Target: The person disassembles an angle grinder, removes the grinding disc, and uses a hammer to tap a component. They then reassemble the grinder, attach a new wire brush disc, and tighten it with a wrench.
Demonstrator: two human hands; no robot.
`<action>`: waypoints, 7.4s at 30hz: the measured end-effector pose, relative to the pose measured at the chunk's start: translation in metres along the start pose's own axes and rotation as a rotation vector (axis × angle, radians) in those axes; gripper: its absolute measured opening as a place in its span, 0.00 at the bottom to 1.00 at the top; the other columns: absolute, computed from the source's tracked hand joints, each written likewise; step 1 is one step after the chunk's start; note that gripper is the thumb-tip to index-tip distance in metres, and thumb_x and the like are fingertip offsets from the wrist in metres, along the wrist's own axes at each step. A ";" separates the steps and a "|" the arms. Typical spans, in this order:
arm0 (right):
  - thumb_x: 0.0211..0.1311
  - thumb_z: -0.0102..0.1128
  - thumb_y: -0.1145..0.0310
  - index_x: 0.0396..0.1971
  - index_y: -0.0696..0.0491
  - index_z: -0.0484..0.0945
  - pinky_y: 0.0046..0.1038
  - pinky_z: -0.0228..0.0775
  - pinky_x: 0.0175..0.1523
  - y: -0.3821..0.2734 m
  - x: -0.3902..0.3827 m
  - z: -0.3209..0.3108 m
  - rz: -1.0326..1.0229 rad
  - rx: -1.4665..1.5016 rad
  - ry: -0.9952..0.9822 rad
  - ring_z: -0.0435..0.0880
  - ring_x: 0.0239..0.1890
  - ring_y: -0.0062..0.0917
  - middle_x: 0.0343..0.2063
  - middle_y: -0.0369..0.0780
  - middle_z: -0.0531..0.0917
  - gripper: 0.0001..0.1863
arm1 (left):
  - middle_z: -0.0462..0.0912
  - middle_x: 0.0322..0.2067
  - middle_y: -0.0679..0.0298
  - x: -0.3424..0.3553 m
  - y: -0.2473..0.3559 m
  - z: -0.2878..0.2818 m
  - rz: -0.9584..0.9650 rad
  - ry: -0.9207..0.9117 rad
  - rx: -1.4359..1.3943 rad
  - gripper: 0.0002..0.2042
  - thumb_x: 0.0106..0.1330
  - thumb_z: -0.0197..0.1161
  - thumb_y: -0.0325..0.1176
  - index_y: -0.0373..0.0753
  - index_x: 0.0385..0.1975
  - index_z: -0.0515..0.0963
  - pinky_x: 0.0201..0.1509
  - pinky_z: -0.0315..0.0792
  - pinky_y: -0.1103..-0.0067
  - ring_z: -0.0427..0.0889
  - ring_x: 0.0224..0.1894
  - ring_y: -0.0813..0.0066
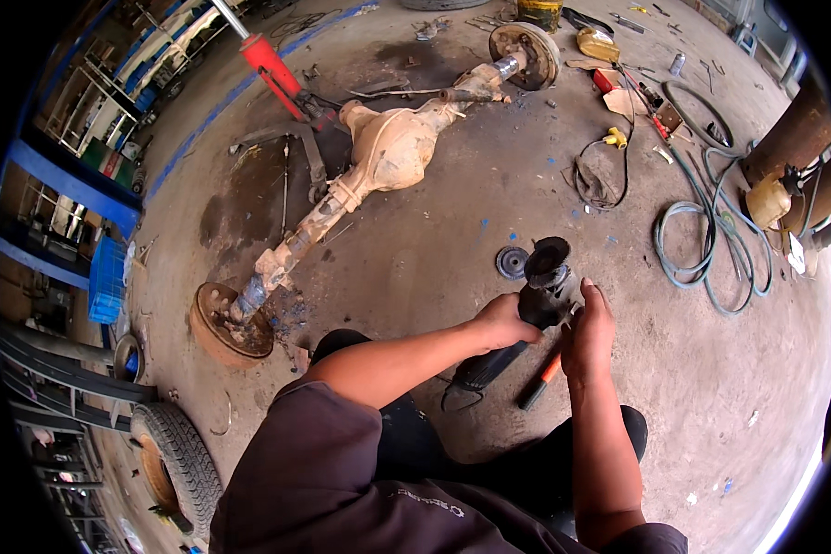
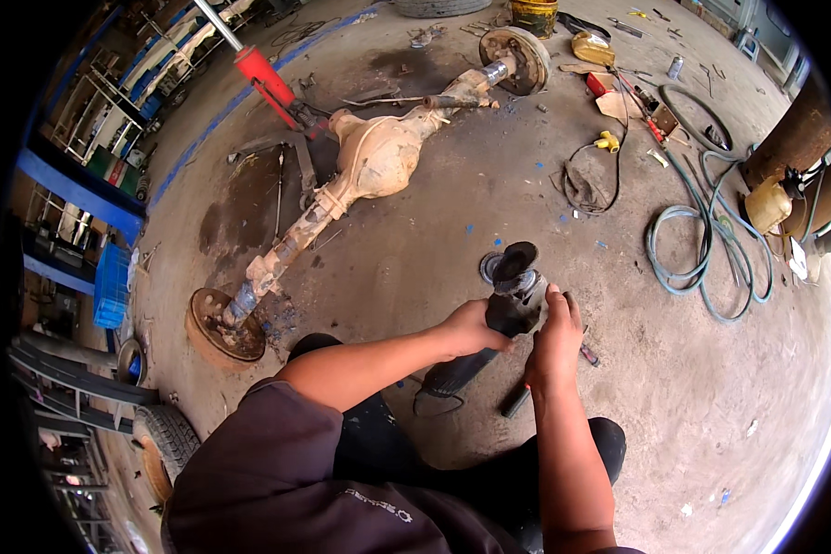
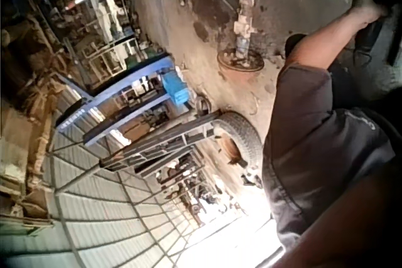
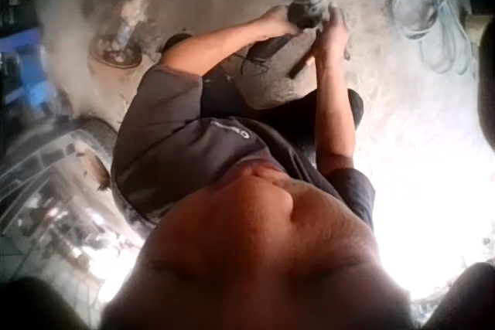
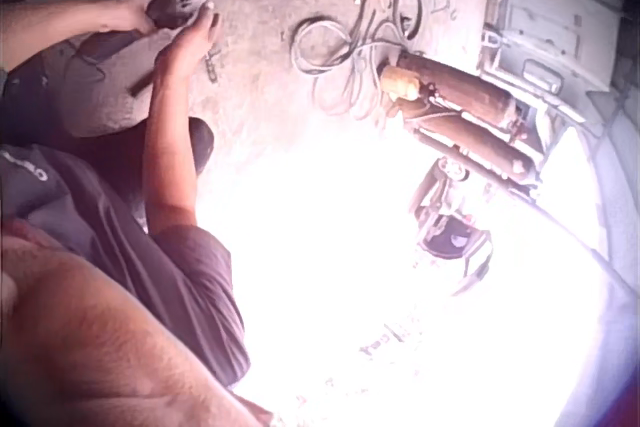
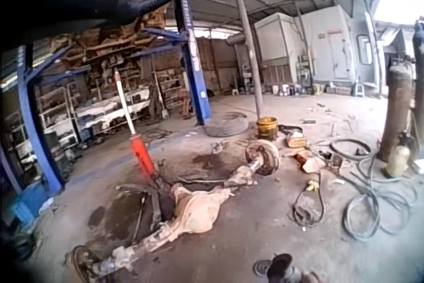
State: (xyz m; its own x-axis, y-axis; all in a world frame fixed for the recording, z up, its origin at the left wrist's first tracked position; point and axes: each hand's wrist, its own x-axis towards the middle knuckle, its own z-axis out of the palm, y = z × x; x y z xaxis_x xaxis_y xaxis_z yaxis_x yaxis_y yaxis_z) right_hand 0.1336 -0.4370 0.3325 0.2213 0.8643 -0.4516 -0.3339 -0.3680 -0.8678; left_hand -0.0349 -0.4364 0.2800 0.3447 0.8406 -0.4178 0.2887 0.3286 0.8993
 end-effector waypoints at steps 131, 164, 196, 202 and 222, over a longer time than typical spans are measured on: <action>0.61 0.62 0.61 0.38 0.60 0.85 0.37 0.80 0.38 -1.172 1.135 -0.449 0.875 -0.875 0.168 0.90 0.38 0.40 0.36 0.48 0.89 0.16 | 0.87 0.42 0.60 1.246 1.209 -0.085 -0.395 0.292 -0.052 0.28 0.43 0.81 0.27 0.32 0.48 0.81 0.51 0.79 0.69 0.86 0.43 0.65; 0.56 0.57 0.61 0.55 0.59 0.82 0.43 0.72 0.66 -1.530 2.196 -0.284 0.360 -1.547 -0.231 0.81 0.60 0.49 0.55 0.57 0.82 0.28 | 0.87 0.45 0.51 2.063 1.494 -0.200 -0.548 0.306 0.093 0.31 0.45 0.80 0.37 0.33 0.51 0.79 0.56 0.77 0.66 0.86 0.50 0.53; 0.56 0.61 0.70 0.36 0.60 0.84 0.43 0.80 0.53 -1.138 2.900 -0.028 0.248 -1.449 0.314 0.87 0.47 0.48 0.42 0.54 0.87 0.11 | 0.88 0.43 0.61 2.318 1.342 -0.175 -1.489 -0.009 -0.660 0.31 0.43 0.82 0.26 0.35 0.53 0.81 0.51 0.80 0.72 0.87 0.44 0.68; 0.61 0.53 0.67 0.17 0.47 0.63 0.28 0.49 0.17 -1.235 2.835 0.012 0.882 -0.462 0.133 0.57 0.12 0.22 0.15 0.35 0.64 0.14 | 0.87 0.41 0.61 2.301 1.348 -0.164 -1.257 0.232 -0.708 0.29 0.44 0.81 0.27 0.35 0.51 0.81 0.51 0.80 0.71 0.86 0.44 0.70; 0.67 0.54 0.80 0.23 0.57 0.66 0.25 0.63 0.25 -1.856 2.349 0.249 -0.103 -0.743 -1.397 0.67 0.19 0.15 0.16 0.33 0.66 0.12 | 0.86 0.43 0.59 2.177 1.679 -0.309 -0.563 0.784 -0.590 0.32 0.45 0.81 0.28 0.30 0.54 0.78 0.52 0.80 0.72 0.85 0.46 0.70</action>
State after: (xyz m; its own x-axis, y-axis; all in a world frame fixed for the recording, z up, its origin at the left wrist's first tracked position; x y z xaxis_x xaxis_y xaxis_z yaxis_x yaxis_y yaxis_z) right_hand 1.0457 2.3621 0.9339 -0.9075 0.3626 -0.2120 0.2248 -0.0069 -0.9744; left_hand 0.9239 2.0782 0.9200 -0.4162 0.4791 -0.7728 -0.3121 0.7229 0.6164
